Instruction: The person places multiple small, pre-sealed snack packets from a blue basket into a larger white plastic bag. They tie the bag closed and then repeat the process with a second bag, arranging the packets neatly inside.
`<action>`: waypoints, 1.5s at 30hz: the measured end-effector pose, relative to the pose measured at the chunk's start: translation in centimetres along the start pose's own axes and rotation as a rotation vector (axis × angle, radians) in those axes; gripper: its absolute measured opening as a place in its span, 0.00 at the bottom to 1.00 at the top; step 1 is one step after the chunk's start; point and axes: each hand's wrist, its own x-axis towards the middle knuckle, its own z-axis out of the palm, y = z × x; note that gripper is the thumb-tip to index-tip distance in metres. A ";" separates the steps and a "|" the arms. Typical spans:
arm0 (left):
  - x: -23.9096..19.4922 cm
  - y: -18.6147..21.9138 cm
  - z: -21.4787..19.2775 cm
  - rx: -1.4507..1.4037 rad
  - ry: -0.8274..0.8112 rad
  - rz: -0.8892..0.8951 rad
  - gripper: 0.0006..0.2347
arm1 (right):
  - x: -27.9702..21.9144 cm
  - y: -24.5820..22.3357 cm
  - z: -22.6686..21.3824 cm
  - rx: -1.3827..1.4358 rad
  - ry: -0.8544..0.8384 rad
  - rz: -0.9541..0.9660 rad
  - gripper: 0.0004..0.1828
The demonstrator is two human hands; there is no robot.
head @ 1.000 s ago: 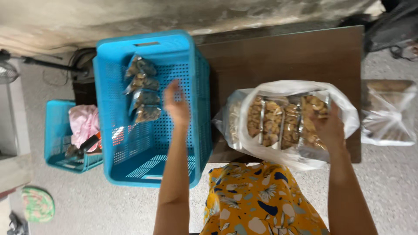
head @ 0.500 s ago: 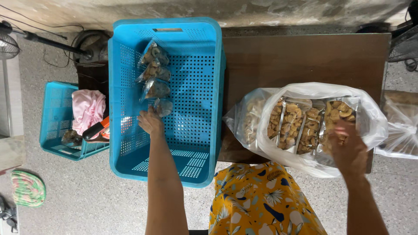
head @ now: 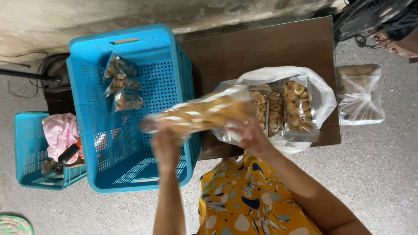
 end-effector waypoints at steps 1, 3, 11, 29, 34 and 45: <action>-0.3 3.1 2.8 -0.820 -0.070 -0.255 0.27 | -1.0 -0.1 -1.6 0.067 0.087 -0.064 0.30; 0.1 8.2 7.2 -0.836 -0.314 -0.352 0.31 | -3.6 -0.9 -5.1 0.197 0.356 -0.158 0.20; -3.7 15.5 20.0 0.163 -0.202 1.003 0.28 | -9.2 -7.5 -11.2 -0.895 0.873 -0.227 0.27; 10.4 17.9 29.9 -0.252 -0.548 0.418 0.16 | 2.0 -4.5 -10.2 -1.268 0.681 0.819 0.48; 11.9 14.8 30.1 -0.396 -0.400 0.512 0.13 | 2.6 -2.3 -11.2 -1.400 0.655 0.754 0.46; 9.9 15.9 34.8 -0.134 -0.416 0.426 0.15 | 2.5 1.0 -12.6 -1.429 0.714 0.566 0.39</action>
